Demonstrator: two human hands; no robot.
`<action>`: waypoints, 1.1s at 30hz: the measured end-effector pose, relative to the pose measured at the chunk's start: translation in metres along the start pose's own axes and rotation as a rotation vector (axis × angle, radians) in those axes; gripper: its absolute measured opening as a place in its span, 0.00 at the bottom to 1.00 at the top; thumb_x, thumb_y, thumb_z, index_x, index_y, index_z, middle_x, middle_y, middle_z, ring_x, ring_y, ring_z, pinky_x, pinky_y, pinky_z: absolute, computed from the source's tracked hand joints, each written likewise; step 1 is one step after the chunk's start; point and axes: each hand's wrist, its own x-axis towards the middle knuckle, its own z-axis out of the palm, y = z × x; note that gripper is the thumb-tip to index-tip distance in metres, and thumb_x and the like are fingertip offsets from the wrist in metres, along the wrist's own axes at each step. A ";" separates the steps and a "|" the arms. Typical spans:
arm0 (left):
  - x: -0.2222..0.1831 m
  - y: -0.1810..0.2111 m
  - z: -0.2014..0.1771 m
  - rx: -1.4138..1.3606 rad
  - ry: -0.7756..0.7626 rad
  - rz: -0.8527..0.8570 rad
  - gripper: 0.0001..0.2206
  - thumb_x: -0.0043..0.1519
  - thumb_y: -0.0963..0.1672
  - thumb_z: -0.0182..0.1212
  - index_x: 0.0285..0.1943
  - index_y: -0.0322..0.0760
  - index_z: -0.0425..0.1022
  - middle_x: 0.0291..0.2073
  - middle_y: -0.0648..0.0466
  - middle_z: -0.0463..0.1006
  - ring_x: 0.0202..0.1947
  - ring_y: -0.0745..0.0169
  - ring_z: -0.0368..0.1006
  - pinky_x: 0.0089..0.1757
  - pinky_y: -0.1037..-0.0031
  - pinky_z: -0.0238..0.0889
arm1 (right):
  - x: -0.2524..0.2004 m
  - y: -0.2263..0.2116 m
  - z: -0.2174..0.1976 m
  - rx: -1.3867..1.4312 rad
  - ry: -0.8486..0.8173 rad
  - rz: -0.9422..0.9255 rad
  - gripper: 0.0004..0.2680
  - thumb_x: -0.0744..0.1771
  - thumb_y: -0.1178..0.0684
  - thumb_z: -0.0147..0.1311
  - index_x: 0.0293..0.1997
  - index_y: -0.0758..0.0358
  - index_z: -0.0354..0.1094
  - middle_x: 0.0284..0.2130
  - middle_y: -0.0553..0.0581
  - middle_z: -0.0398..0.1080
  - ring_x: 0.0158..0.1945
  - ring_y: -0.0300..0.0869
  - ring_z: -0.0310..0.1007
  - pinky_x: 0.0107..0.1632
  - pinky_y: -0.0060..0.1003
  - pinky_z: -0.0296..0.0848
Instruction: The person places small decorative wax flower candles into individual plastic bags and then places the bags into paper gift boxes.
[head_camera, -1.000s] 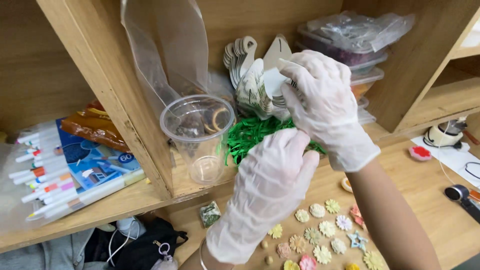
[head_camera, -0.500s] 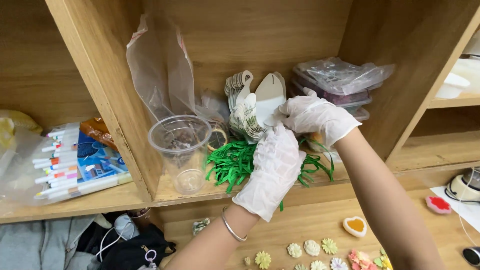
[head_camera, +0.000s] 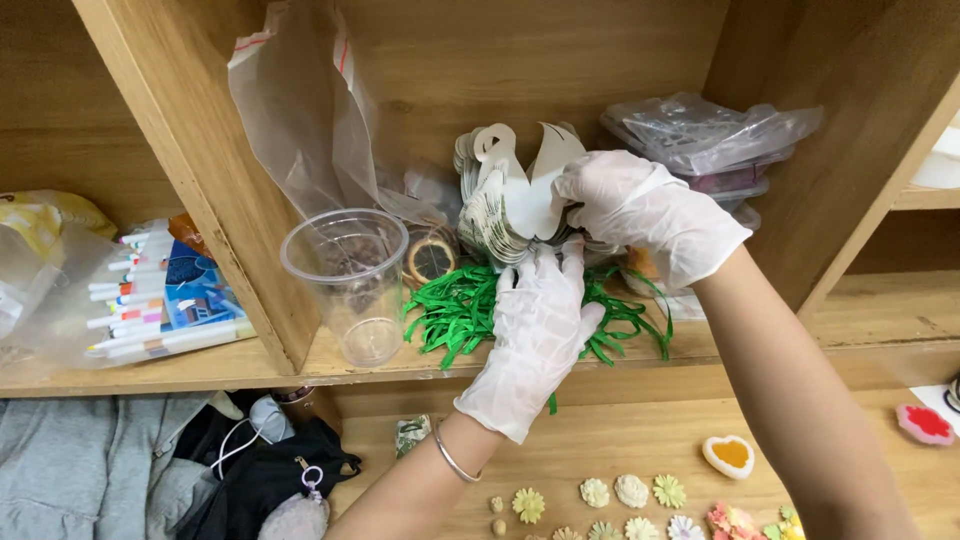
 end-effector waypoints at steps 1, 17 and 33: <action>-0.001 0.000 0.000 -0.004 -0.010 -0.003 0.37 0.52 0.52 0.71 0.68 0.31 0.63 0.54 0.35 0.70 0.53 0.40 0.67 0.51 0.53 0.61 | -0.005 -0.003 -0.001 0.007 -0.008 0.002 0.09 0.63 0.59 0.58 0.45 0.53 0.80 0.41 0.61 0.80 0.47 0.54 0.79 0.51 0.42 0.75; -0.072 -0.008 -0.082 -0.549 0.161 0.064 0.18 0.72 0.44 0.60 0.68 0.44 0.60 0.64 0.42 0.71 0.60 0.49 0.75 0.58 0.66 0.70 | -0.119 -0.058 0.029 0.983 0.932 0.066 0.06 0.73 0.62 0.57 0.56 0.68 0.72 0.46 0.54 0.74 0.46 0.38 0.74 0.51 0.31 0.74; -0.403 -0.063 0.013 -1.262 -0.217 -1.658 0.15 0.66 0.45 0.60 0.60 0.34 0.77 0.43 0.62 0.82 0.39 0.77 0.75 0.38 0.80 0.70 | -0.252 -0.256 0.281 0.559 0.173 -0.309 0.21 0.59 0.51 0.60 0.56 0.65 0.68 0.49 0.60 0.69 0.52 0.51 0.69 0.54 0.49 0.71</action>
